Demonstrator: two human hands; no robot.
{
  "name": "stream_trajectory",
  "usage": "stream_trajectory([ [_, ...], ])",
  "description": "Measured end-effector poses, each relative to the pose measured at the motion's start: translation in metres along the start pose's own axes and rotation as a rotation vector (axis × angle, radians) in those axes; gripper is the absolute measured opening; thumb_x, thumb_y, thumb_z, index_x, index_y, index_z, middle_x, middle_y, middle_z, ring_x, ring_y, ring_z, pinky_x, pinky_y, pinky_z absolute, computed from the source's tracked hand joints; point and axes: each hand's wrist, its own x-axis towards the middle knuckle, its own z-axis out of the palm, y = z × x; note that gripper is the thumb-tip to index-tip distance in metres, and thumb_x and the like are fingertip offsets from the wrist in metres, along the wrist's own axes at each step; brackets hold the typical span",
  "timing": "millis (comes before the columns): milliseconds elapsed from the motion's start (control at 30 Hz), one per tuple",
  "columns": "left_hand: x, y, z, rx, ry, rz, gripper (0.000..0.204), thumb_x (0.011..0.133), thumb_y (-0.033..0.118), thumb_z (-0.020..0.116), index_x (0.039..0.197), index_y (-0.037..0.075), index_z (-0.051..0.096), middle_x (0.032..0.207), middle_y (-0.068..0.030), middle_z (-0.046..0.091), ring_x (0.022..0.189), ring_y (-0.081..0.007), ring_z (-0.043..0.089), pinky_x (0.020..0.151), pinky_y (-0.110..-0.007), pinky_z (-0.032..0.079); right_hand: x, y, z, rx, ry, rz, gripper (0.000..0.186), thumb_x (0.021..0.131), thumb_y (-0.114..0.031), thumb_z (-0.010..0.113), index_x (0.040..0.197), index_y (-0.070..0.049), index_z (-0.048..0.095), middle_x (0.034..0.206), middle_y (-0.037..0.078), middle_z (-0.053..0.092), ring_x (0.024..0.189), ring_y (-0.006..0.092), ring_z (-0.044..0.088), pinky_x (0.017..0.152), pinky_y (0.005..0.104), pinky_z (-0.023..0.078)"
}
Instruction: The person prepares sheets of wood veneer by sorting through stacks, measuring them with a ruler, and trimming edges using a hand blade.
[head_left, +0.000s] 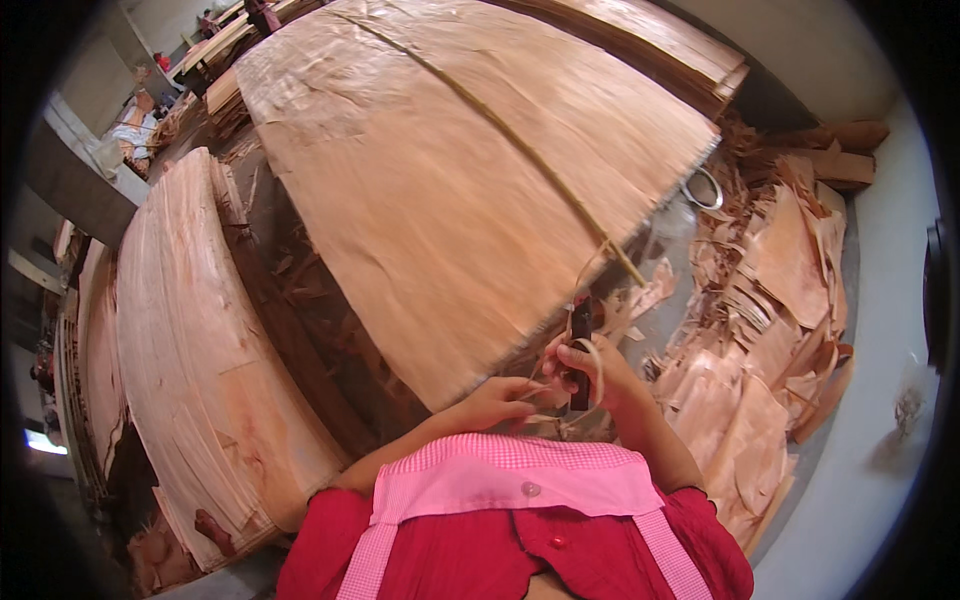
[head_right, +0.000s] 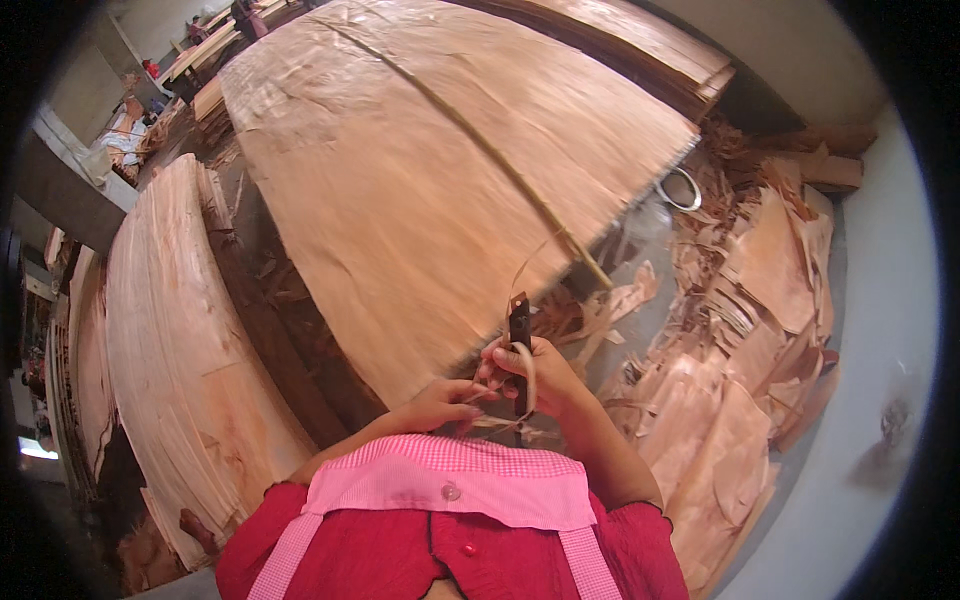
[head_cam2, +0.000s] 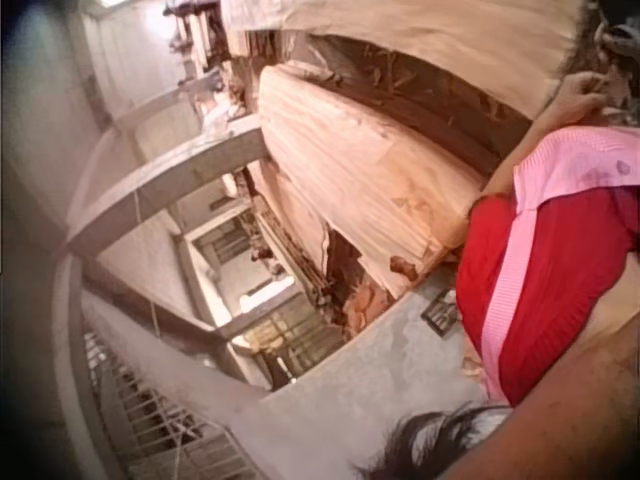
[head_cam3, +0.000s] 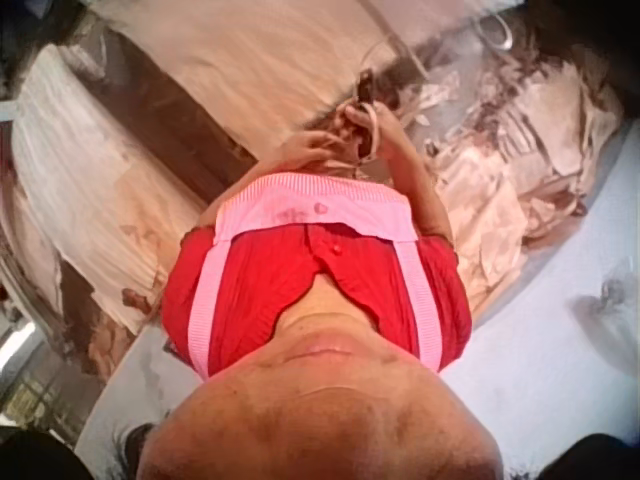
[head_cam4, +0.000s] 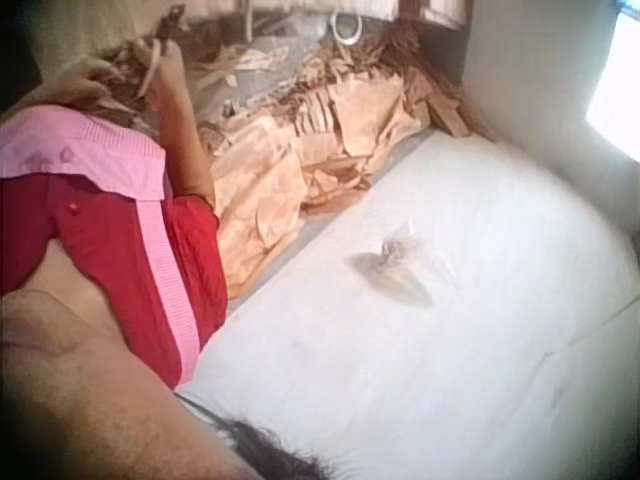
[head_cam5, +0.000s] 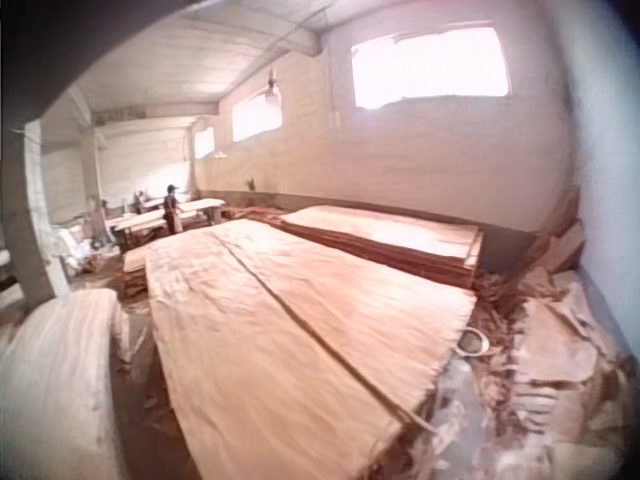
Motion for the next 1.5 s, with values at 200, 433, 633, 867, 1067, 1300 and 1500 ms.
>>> stream_trajectory([
  [200,-0.140,-0.012,-0.150,-0.255,0.355,-0.116,0.034,0.078,0.006,0.055,0.112,-0.002,0.052,0.065,-0.0029,0.057,0.051,-0.0079,0.051,0.046,-0.017,0.040,0.112,0.047,0.054,0.102,0.205,0.076,0.019,0.082,-0.019,0.057,0.091,-0.003,0.054,0.077,0.008,0.059,0.064,0.0147,0.057,0.046,0.0209,0.040],
  [433,-0.255,-0.018,-0.231,-0.006,0.568,-0.203,0.020,0.081,0.008,0.055,0.097,-0.002,0.061,0.064,-0.0038,0.058,0.048,-0.0049,0.049,0.043,-0.017,0.039,0.152,0.099,0.101,0.088,0.207,0.073,0.019,0.083,-0.021,0.056,0.094,-0.006,0.052,0.079,0.006,0.058,0.070,0.0142,0.057,0.049,0.0211,0.041],
  [633,-0.324,-0.029,-0.246,-0.237,0.699,-0.131,0.020,0.080,0.009,0.055,0.095,-0.003,0.060,0.063,-0.0058,0.058,0.052,-0.0092,0.054,0.046,-0.019,0.044,0.183,0.145,0.120,0.193,0.110,0.076,0.019,0.086,-0.024,0.051,0.097,-0.008,0.052,0.082,0.004,0.057,0.070,0.0139,0.054,0.048,0.0203,0.040],
  [867,-0.370,-0.018,-0.356,-0.536,0.737,0.242,0.019,0.079,0.008,0.057,0.093,-0.005,0.058,0.065,-0.0074,0.058,0.054,-0.0145,0.057,0.055,-0.028,0.050,0.275,0.134,0.183,0.264,0.082,0.012,0.019,0.088,-0.021,0.048,0.101,-0.008,0.050,0.089,0.005,0.058,0.070,0.0154,0.054,0.047,0.0207,0.040],
  [1067,-0.432,0.002,-0.492,-0.395,0.842,0.162,0.021,0.078,0.006,0.058,0.096,-0.005,0.059,0.071,-0.0089,0.061,0.059,-0.0131,0.058,0.056,-0.022,0.049,0.437,0.109,0.284,0.143,0.061,0.059,0.023,0.087,-0.022,0.049,0.103,-0.006,0.048,0.090,0.007,0.058,0.069,0.0141,0.054,0.047,0.0211,0.041],
  [1300,-0.482,0.050,-0.658,-0.017,1.021,-0.078,0.015,0.077,0.007,0.059,0.089,-0.001,0.061,0.069,-0.0037,0.060,0.057,-0.0092,0.054,0.054,-0.020,0.045,0.625,0.060,0.409,-0.095,-0.128,0.082,0.023,0.086,-0.024,0.052,0.099,-0.005,0.053,0.084,0.007,0.059,0.066,0.0127,0.054,0.045,0.0192,0.039],
  [1500,-0.491,0.103,-0.830,-0.162,1.113,0.081,0.006,0.080,0.008,0.056,0.080,0.002,0.056,0.068,-0.0045,0.058,0.058,-0.0101,0.055,0.054,-0.022,0.046,0.787,0.016,0.481,-0.273,-0.098,0.129,0.023,0.082,-0.023,0.056,0.095,-0.004,0.055,0.086,0.007,0.059,0.071,0.0138,0.057,0.048,0.0230,0.041],
])
